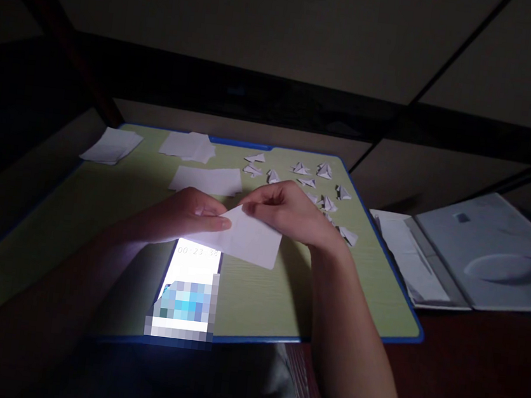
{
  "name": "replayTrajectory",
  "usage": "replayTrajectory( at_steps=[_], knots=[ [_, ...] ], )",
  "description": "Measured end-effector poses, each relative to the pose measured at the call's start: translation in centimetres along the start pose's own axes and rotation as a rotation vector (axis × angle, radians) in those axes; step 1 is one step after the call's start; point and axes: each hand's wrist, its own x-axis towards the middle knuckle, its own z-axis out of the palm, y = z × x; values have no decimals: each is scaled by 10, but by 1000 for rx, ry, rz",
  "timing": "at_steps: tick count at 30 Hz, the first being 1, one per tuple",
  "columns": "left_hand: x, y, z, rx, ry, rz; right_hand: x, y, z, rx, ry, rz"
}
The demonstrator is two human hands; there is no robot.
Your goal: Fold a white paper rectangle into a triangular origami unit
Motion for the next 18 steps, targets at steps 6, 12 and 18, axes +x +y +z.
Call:
replayTrajectory(
  at_steps=[6,12,18],
  knots=[
    [-1,2,0,-6,-7,-1,-1,-2,0,12,30,24],
    [-1,2,-1,-43,-21,0,0,-1,1,11,47,13],
    [0,-1,-1,-25,-21,-1,-1,-2,1,-17,59,-4]
  ],
)
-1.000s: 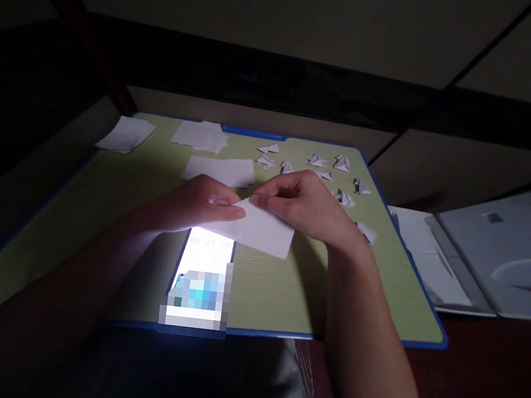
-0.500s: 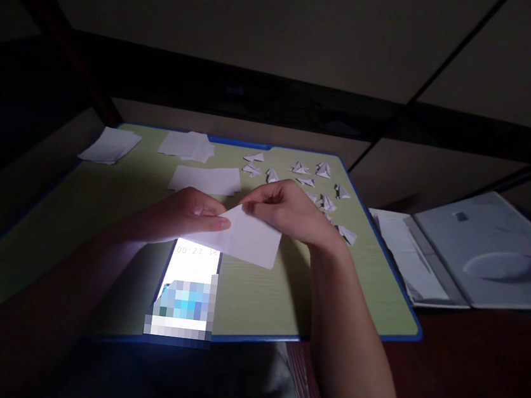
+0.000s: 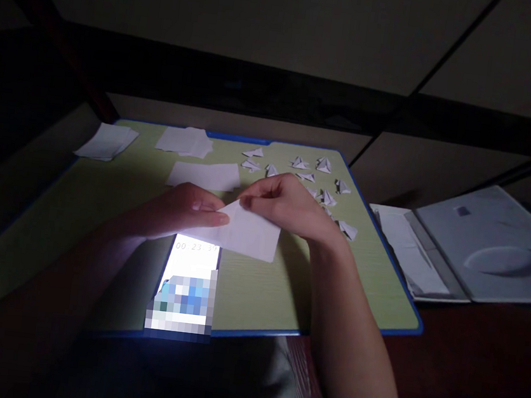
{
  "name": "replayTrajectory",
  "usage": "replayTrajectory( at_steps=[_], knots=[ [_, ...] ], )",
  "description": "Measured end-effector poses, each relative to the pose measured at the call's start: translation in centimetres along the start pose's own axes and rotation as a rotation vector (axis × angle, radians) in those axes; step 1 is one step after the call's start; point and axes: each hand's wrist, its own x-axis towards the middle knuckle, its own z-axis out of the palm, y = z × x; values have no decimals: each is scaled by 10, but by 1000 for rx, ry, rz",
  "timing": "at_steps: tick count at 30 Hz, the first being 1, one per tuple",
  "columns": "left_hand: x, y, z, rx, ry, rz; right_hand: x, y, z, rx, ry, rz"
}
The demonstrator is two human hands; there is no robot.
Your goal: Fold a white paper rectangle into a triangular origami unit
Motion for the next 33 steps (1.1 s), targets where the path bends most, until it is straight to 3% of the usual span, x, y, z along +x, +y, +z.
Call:
replayTrajectory(
  at_steps=[8,22,33],
  knots=[
    [2,-1,1,-3,-18,34,-2,0,3,-71,-3,-12],
    [3,-3,1,6,-13,25,3,1,10,-2,15,-8],
    [5,1,5,90,214,87,4,1,15,-10,63,-46]
  ],
)
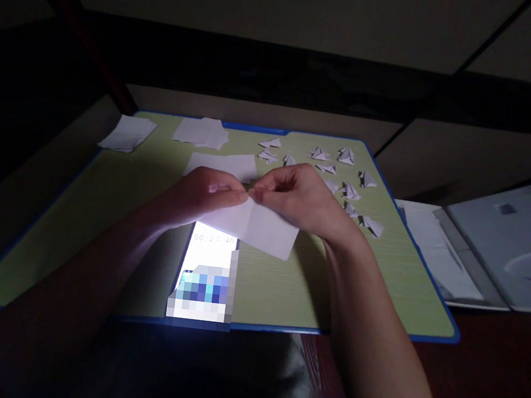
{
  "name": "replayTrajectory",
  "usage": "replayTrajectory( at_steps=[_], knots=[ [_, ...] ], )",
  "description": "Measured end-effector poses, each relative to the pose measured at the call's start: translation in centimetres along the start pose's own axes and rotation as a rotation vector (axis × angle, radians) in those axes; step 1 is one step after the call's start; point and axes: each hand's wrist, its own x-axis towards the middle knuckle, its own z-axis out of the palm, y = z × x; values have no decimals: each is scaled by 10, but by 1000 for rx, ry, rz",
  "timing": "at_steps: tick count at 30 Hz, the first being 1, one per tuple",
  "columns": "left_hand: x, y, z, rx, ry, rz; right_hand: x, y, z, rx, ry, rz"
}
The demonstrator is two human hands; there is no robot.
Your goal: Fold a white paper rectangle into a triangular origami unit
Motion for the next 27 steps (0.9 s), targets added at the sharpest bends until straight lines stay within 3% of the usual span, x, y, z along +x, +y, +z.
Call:
replayTrajectory(
  at_steps=[10,17,27],
  knots=[
    [2,-3,5,-25,73,75,0,1,0,1,8,8],
    [-1,-1,1,-61,16,-21,-1,-2,-1,6,60,26],
    [-2,-4,3,-4,47,82,-2,2,-9,-73,-61,117]
  ],
)
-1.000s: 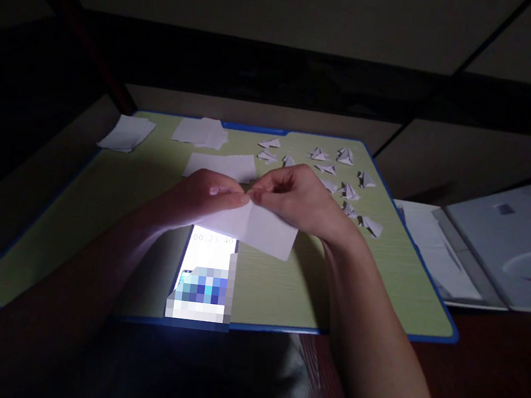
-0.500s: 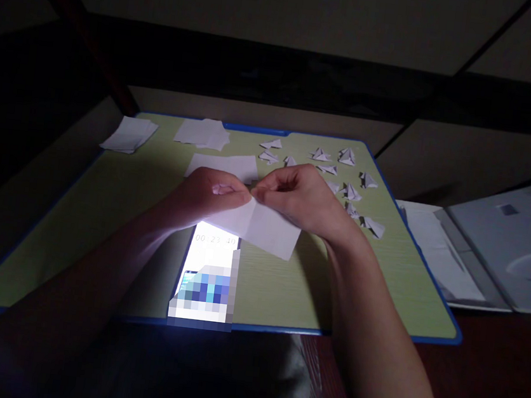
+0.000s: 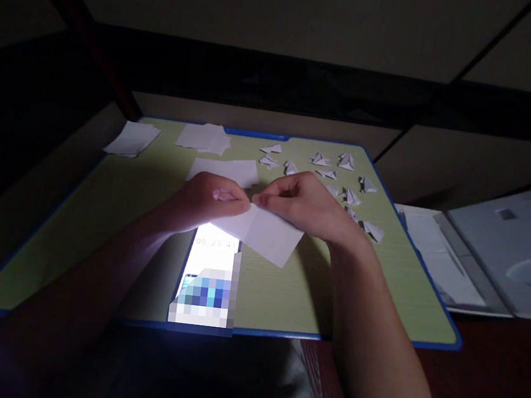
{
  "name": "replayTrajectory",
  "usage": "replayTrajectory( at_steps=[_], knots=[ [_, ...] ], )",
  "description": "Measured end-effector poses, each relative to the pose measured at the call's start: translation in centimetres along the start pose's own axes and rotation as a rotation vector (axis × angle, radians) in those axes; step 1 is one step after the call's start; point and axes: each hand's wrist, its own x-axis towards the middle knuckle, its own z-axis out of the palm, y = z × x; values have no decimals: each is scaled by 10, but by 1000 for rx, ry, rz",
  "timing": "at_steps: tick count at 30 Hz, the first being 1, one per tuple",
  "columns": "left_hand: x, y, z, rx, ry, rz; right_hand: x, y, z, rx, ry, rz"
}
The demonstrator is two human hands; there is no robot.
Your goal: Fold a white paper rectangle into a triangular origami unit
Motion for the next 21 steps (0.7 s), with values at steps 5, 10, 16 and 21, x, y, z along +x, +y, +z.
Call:
replayTrajectory(
  at_steps=[5,10,16,21],
  knots=[
    [1,-1,2,-19,-8,-23,1,-1,1,23,-29,11],
    [3,-4,2,-32,-7,-12,2,0,1,31,-5,1],
    [3,-5,0,-11,-25,-46,1,-1,0,38,-10,-4],
    [2,-3,1,6,-62,-66,0,-2,-3,-14,-113,35]
  ],
)
